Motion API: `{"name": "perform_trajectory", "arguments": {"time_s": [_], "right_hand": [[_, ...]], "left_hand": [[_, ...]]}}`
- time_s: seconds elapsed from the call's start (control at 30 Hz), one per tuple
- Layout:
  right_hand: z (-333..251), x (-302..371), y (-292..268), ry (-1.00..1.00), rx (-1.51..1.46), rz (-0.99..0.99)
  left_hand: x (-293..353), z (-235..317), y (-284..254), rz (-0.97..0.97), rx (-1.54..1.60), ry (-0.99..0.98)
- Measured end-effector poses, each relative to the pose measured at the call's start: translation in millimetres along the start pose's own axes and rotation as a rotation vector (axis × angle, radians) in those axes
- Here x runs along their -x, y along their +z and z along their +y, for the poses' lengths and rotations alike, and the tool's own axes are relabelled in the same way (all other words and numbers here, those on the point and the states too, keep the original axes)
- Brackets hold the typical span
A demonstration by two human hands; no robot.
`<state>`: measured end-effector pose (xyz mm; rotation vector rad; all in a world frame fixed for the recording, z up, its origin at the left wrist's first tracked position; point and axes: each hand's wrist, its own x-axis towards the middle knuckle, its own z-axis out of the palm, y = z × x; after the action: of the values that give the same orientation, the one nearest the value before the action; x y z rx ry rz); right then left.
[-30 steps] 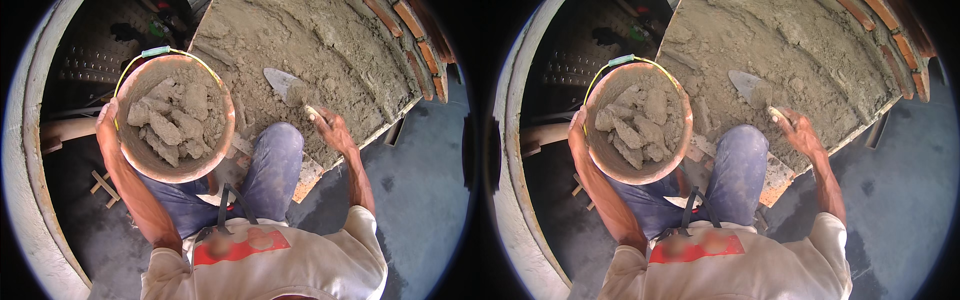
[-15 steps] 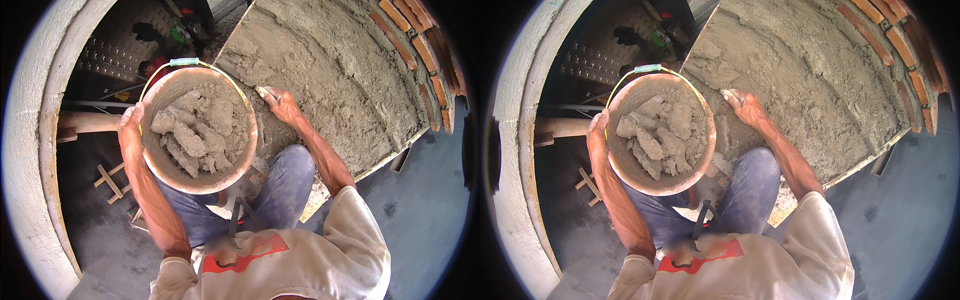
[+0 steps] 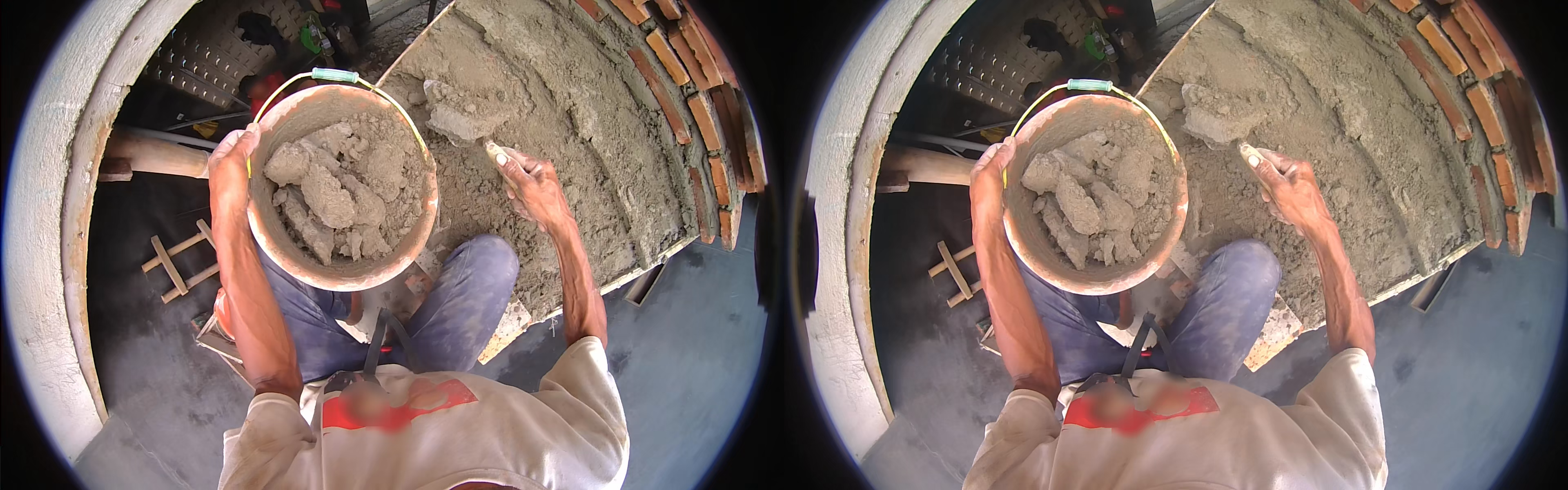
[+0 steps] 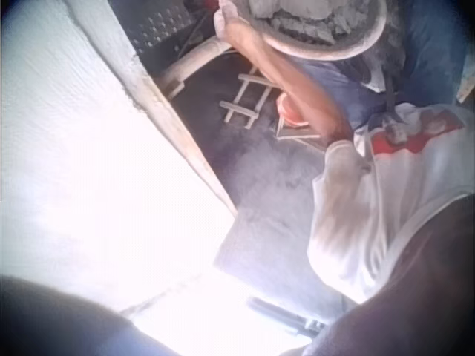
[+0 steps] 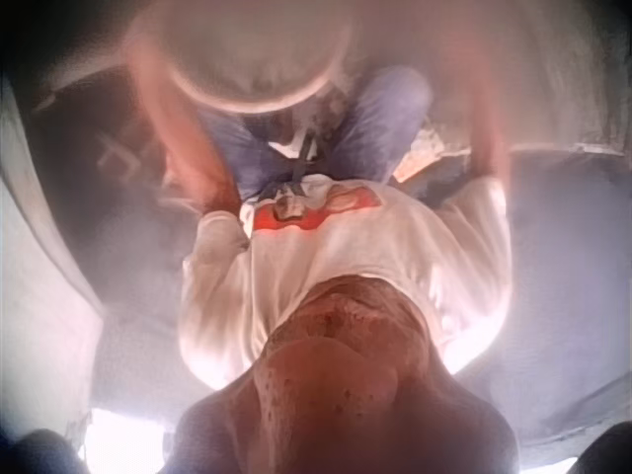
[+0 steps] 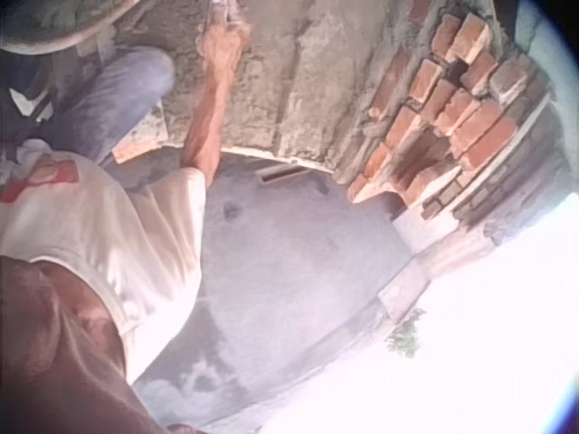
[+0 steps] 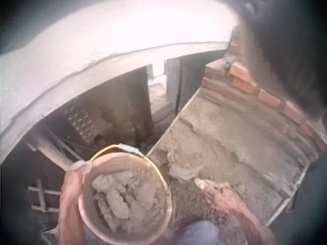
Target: The person scoops cement from a bucket using a trowel and applies it to a brick wall. They then place bricks onto the wet cement, adjusting them by hand to fit the structure.
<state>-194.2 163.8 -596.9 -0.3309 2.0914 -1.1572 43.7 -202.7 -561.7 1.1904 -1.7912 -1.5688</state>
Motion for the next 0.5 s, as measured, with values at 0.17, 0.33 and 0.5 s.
{"name": "perform_trajectory", "arguments": {"time_s": [0.17,0.33,0.5], "right_hand": [[-46,40,6,-0.483,0.284,0.054],[-32,44,19,-0.579,0.464,0.153],[85,30,-24,-0.151,0.665,0.21]], "left_hand": [[-5,-6,-3,0.005,0.027,-0.057],[-17,-18,-12,0.045,-0.064,-0.064],[-3,-5,-7,0.032,-0.152,-0.09]]}}
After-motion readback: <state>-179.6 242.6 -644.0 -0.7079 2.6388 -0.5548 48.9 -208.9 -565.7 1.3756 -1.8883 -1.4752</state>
